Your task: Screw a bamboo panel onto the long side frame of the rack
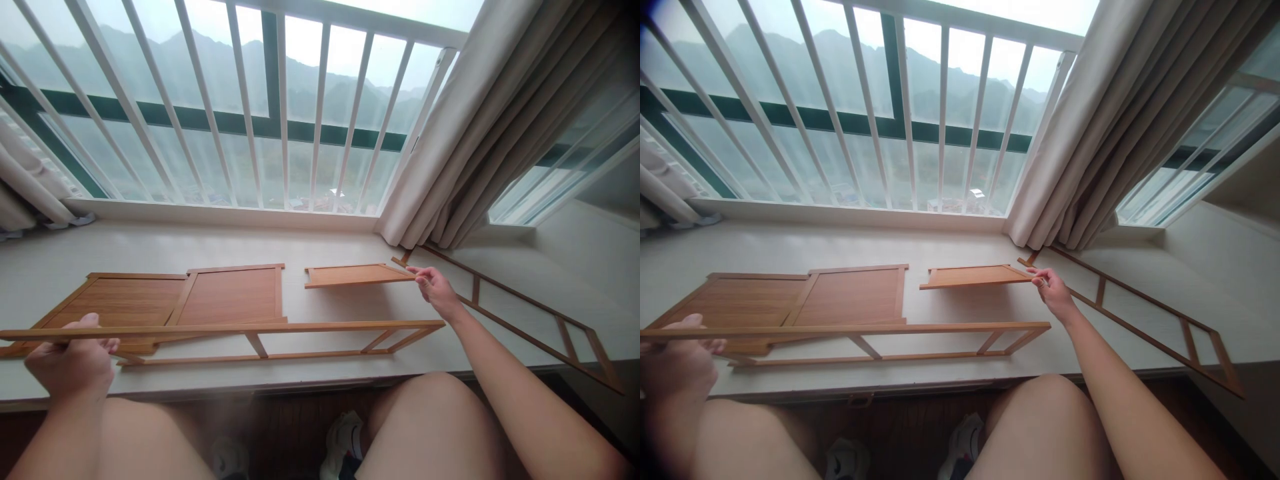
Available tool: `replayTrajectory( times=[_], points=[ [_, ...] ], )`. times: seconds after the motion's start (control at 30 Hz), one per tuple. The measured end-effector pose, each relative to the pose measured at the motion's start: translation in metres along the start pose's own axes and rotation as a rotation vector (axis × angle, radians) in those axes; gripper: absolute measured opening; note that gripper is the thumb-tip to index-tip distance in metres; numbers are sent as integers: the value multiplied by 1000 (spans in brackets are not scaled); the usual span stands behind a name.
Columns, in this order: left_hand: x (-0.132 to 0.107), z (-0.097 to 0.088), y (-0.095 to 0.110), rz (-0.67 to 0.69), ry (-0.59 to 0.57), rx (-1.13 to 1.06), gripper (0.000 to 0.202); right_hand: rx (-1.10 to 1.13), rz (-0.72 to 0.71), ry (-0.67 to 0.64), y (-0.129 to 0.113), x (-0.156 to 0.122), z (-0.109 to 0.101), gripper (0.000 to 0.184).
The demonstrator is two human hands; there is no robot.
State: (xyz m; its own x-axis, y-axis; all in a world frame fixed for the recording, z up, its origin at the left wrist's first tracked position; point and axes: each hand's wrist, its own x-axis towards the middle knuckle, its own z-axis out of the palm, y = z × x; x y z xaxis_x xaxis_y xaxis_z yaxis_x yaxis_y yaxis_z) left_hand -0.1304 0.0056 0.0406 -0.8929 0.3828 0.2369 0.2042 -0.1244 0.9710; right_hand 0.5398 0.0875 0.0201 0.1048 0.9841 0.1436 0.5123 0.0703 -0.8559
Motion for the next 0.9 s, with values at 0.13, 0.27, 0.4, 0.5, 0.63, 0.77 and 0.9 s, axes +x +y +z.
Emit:
replayTrajectory(
  times=[0.13,0.27,0.4,0.5,0.63,0.77,0.9],
  points=[
    [2,0,-3,47,26,-73,21,-23,-126,136,-50,19,0,52],
    [0,-2,1,6,-3,-64,23,-391,-243,207,-86,30,4,52],
    [1,-4,1,-15,-47,-50,30,-575,-321,105,-109,26,14,48],
    [4,-6,-4,-34,-67,-61,33,-661,-313,81,-121,17,22,42],
    [7,-9,-11,-15,-115,-52,32,-872,-266,-43,-136,6,29,34],
    [7,-11,-12,2,-150,-61,34,-1034,-225,-146,-155,-3,33,30],
    [5,-10,-12,17,-152,-75,35,-1174,-179,-260,-177,-9,42,29]
  ],
)
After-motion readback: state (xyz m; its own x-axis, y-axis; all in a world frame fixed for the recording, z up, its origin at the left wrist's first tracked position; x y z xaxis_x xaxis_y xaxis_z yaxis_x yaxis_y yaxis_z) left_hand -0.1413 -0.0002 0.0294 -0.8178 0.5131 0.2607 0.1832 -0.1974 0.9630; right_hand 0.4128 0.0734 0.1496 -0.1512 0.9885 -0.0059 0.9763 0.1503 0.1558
